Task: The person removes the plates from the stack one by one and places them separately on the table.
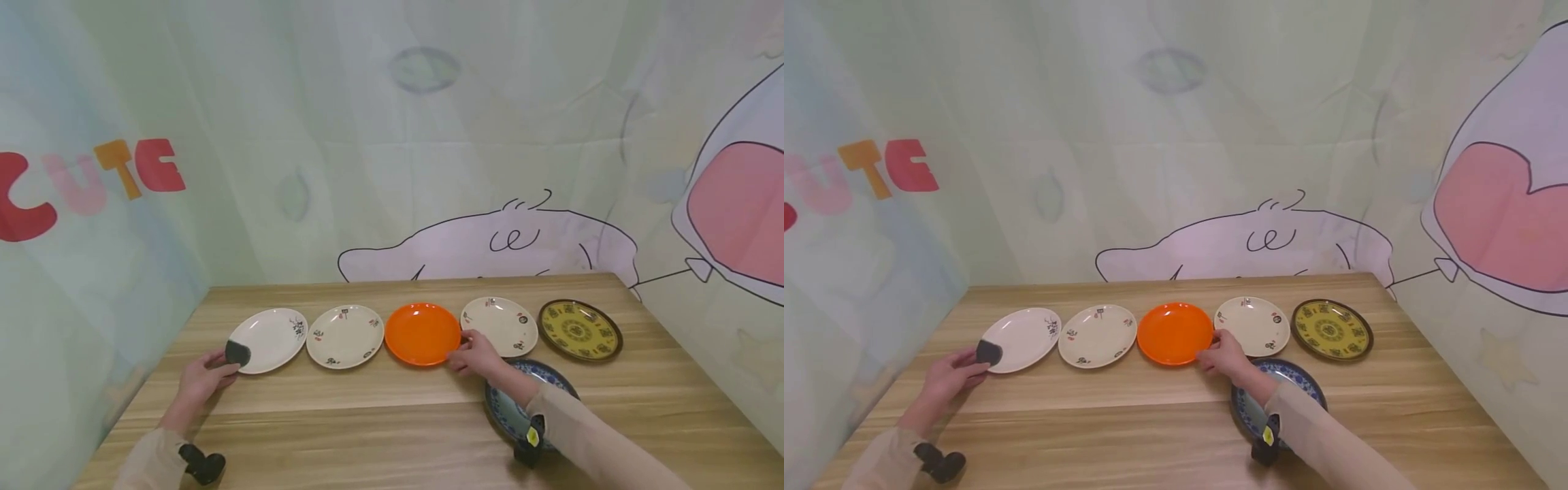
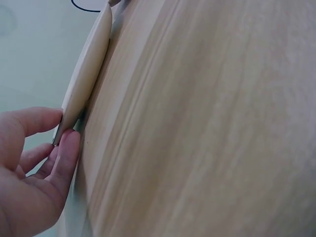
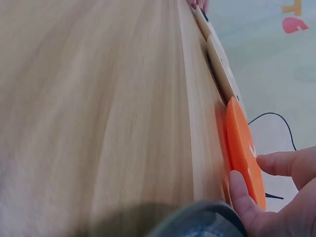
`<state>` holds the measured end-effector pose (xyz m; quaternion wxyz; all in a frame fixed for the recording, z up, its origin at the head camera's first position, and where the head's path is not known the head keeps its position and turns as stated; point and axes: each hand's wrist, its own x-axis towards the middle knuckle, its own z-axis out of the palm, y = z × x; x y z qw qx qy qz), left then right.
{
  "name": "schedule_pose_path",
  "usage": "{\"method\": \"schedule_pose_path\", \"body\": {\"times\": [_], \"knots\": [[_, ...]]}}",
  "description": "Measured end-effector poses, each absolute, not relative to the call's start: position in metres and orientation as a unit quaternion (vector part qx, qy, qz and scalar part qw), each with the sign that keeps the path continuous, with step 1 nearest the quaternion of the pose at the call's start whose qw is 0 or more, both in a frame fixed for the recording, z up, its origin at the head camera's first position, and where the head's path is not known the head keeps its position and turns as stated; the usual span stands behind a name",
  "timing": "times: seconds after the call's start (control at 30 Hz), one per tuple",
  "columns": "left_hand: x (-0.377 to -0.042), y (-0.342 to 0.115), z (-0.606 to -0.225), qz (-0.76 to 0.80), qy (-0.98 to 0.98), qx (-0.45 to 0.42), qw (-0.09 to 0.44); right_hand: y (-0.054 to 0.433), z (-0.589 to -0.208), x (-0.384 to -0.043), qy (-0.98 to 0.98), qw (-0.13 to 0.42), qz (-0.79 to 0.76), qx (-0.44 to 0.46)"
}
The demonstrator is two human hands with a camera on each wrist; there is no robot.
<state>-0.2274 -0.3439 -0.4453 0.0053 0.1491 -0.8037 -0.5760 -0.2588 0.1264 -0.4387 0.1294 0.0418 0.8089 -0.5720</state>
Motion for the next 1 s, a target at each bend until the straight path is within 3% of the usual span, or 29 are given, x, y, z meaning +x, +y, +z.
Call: {"method": "schedule_pose_path", "body": {"times": [1.0], "knots": [[-0.225,-0.343,-0.446,-0.587,-0.797,0.142,0.009,0.109,-0.444,-0.263,0.809,0.087,-0.576,0.074]]}}
